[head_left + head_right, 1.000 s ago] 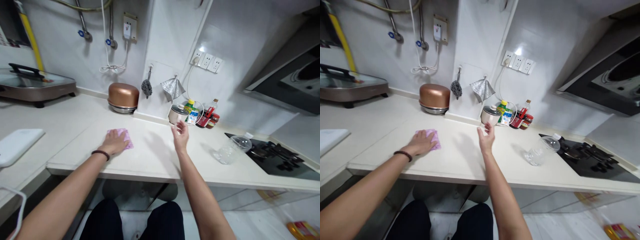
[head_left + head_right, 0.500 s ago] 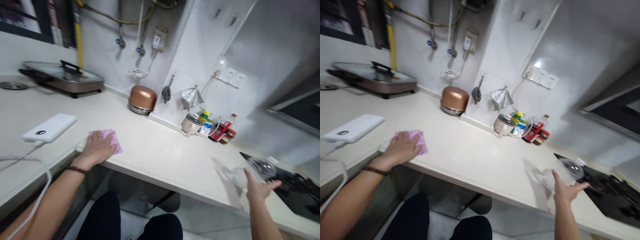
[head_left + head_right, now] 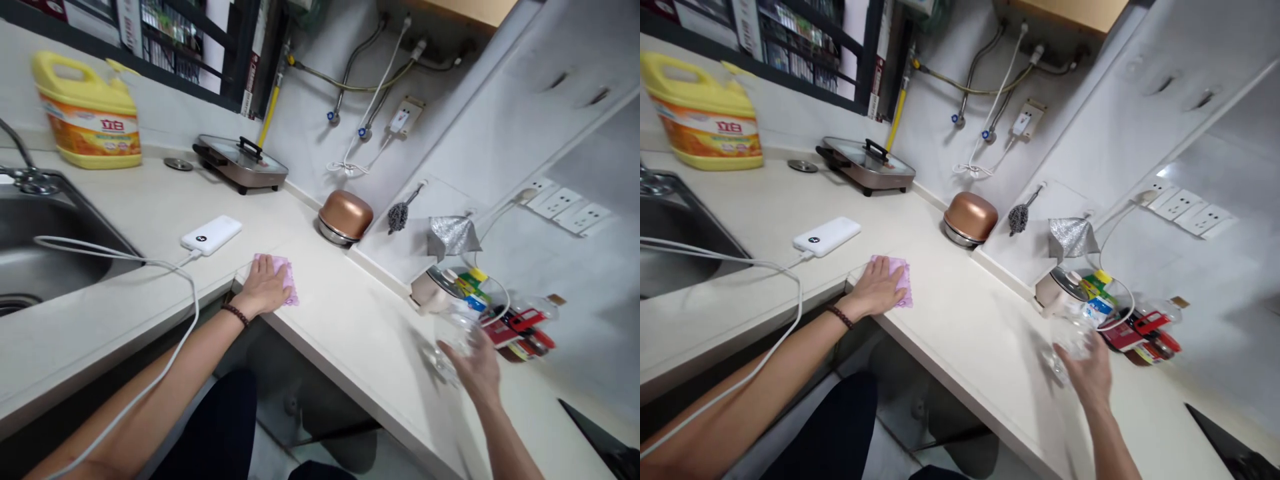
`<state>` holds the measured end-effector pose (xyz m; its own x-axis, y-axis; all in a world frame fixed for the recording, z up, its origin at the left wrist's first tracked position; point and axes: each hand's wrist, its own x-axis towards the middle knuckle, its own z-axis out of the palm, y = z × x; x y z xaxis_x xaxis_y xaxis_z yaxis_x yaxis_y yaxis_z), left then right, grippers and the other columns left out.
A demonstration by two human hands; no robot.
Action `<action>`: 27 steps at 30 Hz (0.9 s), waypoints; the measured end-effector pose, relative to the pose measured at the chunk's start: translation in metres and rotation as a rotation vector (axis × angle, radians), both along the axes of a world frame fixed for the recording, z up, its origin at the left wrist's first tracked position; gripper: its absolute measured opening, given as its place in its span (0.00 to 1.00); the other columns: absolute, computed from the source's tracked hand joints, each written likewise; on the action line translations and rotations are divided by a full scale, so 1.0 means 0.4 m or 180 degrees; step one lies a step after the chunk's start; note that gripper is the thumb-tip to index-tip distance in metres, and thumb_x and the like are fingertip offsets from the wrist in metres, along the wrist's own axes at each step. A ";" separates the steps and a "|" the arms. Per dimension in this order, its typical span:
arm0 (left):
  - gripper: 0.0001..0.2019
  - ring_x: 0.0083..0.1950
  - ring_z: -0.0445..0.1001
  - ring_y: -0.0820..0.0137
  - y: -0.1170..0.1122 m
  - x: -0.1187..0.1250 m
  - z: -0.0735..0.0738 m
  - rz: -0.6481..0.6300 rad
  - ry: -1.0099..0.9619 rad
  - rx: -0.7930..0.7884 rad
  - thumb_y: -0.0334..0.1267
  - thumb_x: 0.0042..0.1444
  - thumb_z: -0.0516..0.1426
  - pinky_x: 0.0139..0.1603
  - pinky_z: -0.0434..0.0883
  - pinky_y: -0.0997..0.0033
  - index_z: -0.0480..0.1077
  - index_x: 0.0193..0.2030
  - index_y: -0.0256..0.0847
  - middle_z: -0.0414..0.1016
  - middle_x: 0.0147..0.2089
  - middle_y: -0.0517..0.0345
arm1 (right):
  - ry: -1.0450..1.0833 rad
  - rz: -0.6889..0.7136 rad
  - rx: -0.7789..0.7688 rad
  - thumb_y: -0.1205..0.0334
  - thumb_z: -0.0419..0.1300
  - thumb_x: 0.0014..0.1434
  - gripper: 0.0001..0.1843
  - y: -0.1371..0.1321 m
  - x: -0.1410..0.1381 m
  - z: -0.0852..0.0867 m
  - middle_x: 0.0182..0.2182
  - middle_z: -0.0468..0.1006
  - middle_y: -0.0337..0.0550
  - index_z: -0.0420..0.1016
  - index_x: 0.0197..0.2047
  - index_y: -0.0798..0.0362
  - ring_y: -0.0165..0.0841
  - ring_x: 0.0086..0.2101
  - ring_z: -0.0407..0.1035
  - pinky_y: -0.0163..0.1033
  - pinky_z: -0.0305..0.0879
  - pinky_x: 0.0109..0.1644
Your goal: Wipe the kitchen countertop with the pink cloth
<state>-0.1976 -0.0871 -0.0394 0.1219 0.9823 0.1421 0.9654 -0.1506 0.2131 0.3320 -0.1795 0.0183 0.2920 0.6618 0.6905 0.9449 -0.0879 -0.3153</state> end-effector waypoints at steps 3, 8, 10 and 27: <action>0.38 0.76 0.42 0.42 -0.004 -0.001 0.005 -0.0008 -0.0042 0.0001 0.54 0.63 0.47 0.72 0.34 0.43 0.54 0.74 0.32 0.48 0.76 0.34 | -0.0546 0.0569 -0.0445 0.37 0.66 0.47 0.48 0.103 -0.190 0.015 0.52 0.74 0.54 0.61 0.65 0.54 0.50 0.50 0.69 0.53 0.65 0.53; 0.38 0.76 0.41 0.42 -0.005 -0.003 0.005 -0.0005 -0.0052 -0.0012 0.55 0.63 0.46 0.72 0.33 0.43 0.53 0.74 0.33 0.47 0.76 0.34 | -0.1289 0.0939 -0.1010 0.50 0.68 0.50 0.41 0.209 -0.460 0.023 0.49 0.75 0.51 0.61 0.64 0.51 0.48 0.50 0.68 0.50 0.63 0.52; 0.38 0.76 0.41 0.42 -0.004 -0.004 0.001 -0.0003 -0.0060 -0.0008 0.55 0.63 0.46 0.72 0.32 0.43 0.53 0.74 0.32 0.47 0.76 0.34 | -0.1468 0.0967 -0.1099 0.53 0.68 0.49 0.40 0.230 -0.530 0.020 0.48 0.75 0.51 0.61 0.64 0.51 0.48 0.50 0.68 0.49 0.62 0.51; 0.39 0.76 0.36 0.38 0.038 0.021 0.011 0.0076 -0.0129 -0.0218 0.56 0.63 0.46 0.71 0.29 0.38 0.49 0.76 0.36 0.43 0.77 0.36 | 0.1625 0.0754 0.0214 0.41 0.73 0.40 0.52 0.103 -0.265 0.014 0.51 0.75 0.53 0.61 0.63 0.54 0.46 0.48 0.73 0.52 0.69 0.53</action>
<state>-0.1892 -0.0721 -0.0349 0.0936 0.9925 0.0789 0.9589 -0.1112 0.2611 0.2260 -0.1384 0.0241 0.4488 0.7093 0.5435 0.6624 0.1441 -0.7351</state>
